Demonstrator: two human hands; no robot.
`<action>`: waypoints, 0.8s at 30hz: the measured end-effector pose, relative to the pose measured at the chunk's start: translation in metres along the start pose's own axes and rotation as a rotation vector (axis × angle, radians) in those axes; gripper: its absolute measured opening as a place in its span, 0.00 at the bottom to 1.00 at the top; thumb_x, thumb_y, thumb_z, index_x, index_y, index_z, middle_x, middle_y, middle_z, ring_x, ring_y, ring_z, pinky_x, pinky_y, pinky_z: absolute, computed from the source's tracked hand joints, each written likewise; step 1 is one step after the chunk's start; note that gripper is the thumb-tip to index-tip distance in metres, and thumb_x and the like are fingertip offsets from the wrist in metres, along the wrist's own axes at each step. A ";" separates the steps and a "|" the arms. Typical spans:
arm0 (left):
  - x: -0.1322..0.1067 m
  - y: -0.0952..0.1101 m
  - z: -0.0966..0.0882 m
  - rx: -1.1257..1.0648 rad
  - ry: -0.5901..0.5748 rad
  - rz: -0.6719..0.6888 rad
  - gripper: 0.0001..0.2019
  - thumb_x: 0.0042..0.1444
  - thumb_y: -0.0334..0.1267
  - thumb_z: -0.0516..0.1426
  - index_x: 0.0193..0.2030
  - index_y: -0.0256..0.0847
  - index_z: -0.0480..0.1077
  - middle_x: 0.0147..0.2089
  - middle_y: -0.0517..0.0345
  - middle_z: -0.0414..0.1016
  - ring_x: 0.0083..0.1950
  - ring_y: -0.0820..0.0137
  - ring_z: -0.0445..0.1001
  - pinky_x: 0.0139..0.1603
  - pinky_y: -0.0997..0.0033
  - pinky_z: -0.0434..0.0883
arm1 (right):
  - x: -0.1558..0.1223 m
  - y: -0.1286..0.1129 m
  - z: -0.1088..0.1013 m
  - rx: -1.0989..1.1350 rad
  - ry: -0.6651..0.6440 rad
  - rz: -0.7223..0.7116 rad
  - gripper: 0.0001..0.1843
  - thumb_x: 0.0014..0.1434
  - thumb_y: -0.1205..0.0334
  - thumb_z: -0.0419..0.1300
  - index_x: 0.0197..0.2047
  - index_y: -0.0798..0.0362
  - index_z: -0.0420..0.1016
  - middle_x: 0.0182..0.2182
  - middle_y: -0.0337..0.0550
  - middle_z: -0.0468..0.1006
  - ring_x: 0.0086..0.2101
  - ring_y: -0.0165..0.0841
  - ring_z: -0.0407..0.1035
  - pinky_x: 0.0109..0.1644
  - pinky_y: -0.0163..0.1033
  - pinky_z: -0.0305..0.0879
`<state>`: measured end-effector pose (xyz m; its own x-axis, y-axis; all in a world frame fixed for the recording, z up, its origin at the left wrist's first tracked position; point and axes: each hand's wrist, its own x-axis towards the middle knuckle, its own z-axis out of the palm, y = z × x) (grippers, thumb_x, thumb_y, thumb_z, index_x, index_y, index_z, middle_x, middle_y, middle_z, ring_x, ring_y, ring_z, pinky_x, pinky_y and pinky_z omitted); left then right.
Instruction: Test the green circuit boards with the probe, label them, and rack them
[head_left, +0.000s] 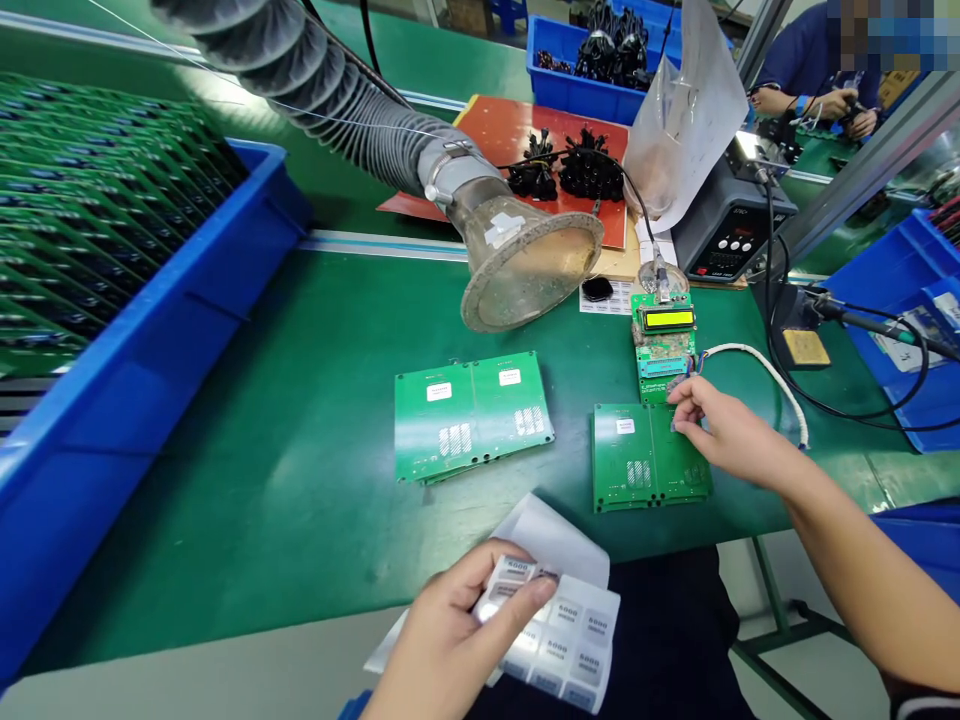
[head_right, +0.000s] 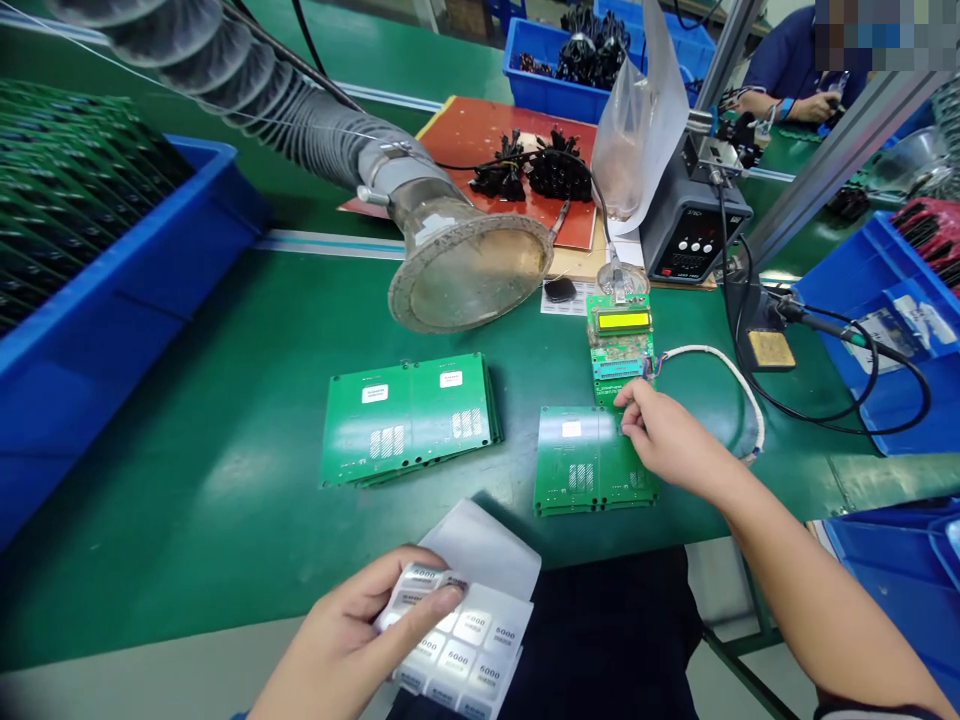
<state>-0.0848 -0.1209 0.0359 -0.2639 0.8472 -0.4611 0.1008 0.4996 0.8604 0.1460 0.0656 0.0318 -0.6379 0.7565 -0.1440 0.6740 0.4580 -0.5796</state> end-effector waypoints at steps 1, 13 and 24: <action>0.000 0.000 0.001 0.004 -0.010 -0.003 0.11 0.47 0.46 0.60 0.22 0.42 0.69 0.19 0.65 0.66 0.22 0.72 0.63 0.26 0.73 0.64 | -0.002 -0.003 0.004 -0.050 0.033 -0.003 0.11 0.56 0.72 0.50 0.42 0.51 0.60 0.32 0.40 0.72 0.33 0.33 0.68 0.38 0.39 0.65; 0.002 -0.004 0.003 -0.005 -0.054 -0.025 0.12 0.47 0.46 0.60 0.22 0.42 0.69 0.19 0.65 0.65 0.23 0.71 0.63 0.26 0.73 0.62 | -0.024 -0.008 0.008 -0.505 0.341 -0.040 0.05 0.60 0.63 0.56 0.38 0.55 0.69 0.37 0.52 0.72 0.40 0.43 0.65 0.42 0.47 0.63; 0.007 -0.014 -0.001 -0.050 -0.106 0.038 0.16 0.56 0.52 0.54 0.28 0.41 0.69 0.22 0.63 0.67 0.25 0.71 0.65 0.27 0.74 0.65 | -0.029 -0.007 0.004 -0.381 0.047 -0.233 0.24 0.47 0.49 0.68 0.44 0.53 0.71 0.62 0.57 0.60 0.62 0.52 0.51 0.61 0.62 0.56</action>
<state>-0.0891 -0.1224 0.0208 -0.1573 0.8812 -0.4458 0.0600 0.4591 0.8864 0.1582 0.0387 0.0367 -0.7774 0.6290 -0.0027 0.6089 0.7516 -0.2538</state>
